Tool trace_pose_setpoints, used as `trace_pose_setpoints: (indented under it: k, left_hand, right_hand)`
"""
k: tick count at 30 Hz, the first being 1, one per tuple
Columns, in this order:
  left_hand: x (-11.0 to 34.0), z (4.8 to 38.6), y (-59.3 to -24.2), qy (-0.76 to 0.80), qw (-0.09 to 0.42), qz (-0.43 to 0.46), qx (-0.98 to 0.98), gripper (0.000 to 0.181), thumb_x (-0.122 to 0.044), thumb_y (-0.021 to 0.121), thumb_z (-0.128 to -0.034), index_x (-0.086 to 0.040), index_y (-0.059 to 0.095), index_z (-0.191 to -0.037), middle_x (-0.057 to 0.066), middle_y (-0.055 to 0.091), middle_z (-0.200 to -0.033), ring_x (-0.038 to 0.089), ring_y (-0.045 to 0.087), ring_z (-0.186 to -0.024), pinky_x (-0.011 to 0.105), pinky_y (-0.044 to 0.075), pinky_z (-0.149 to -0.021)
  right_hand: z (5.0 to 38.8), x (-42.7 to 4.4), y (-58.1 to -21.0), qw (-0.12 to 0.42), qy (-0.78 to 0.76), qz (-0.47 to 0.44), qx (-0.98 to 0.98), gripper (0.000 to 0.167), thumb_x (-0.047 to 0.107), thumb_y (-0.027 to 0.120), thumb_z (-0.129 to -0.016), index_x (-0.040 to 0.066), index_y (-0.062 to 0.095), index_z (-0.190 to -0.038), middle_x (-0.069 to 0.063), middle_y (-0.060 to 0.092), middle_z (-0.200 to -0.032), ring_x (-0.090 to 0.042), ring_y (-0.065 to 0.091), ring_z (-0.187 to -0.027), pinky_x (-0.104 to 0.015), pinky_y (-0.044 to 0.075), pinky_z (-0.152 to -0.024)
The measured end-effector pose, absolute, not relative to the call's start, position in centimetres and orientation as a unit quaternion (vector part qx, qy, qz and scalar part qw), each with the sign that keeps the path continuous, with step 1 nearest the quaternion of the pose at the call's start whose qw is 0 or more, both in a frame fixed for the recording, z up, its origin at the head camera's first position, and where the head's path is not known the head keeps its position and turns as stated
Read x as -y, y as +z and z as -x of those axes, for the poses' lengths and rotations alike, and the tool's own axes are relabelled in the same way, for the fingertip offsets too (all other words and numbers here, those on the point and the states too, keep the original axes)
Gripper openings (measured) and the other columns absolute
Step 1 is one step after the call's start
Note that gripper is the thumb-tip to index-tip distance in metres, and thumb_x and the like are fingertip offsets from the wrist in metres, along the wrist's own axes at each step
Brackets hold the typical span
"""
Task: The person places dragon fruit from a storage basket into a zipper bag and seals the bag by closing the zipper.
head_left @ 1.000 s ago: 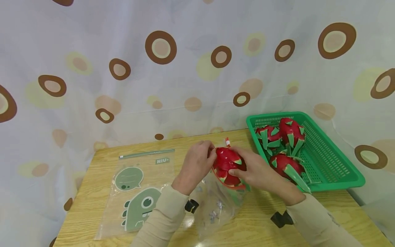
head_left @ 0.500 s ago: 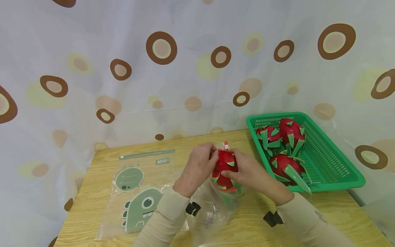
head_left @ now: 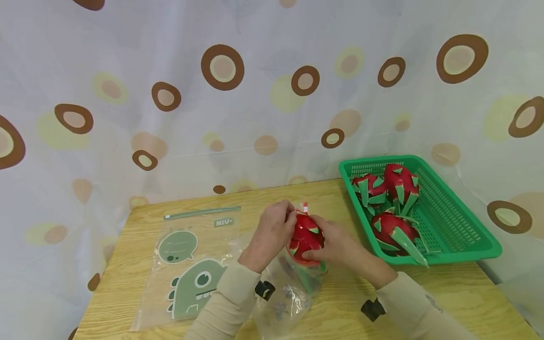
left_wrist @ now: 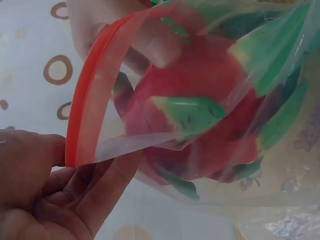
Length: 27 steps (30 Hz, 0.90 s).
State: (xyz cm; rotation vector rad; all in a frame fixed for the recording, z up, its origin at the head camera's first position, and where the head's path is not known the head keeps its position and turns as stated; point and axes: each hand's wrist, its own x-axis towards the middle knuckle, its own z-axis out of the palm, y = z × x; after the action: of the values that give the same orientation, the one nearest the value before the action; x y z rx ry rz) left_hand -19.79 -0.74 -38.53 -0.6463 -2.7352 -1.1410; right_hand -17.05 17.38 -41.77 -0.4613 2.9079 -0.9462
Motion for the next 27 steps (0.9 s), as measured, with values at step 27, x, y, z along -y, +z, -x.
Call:
trace_pose_setpoints:
  k: [27]
  left_hand:
    - [-0.5, 17.7, -36.9, -0.285, 0.153, 0.303, 0.897, 0.009, -0.019, 0.06, -0.0992, -0.012, 0.065, -0.098, -0.002, 0.068, -0.092, 0.008, 0.063, -0.073, 0.013, 0.051, -0.063]
  right_hand:
    - [16.9, -18.2, -38.6, 0.063, -0.271, 0.184, -0.943, 0.069, 0.036, 0.072, -0.089, -0.002, 0.047, -0.141, -0.004, 0.068, -0.084, -0.013, 0.061, -0.065, -0.027, 0.052, -0.062]
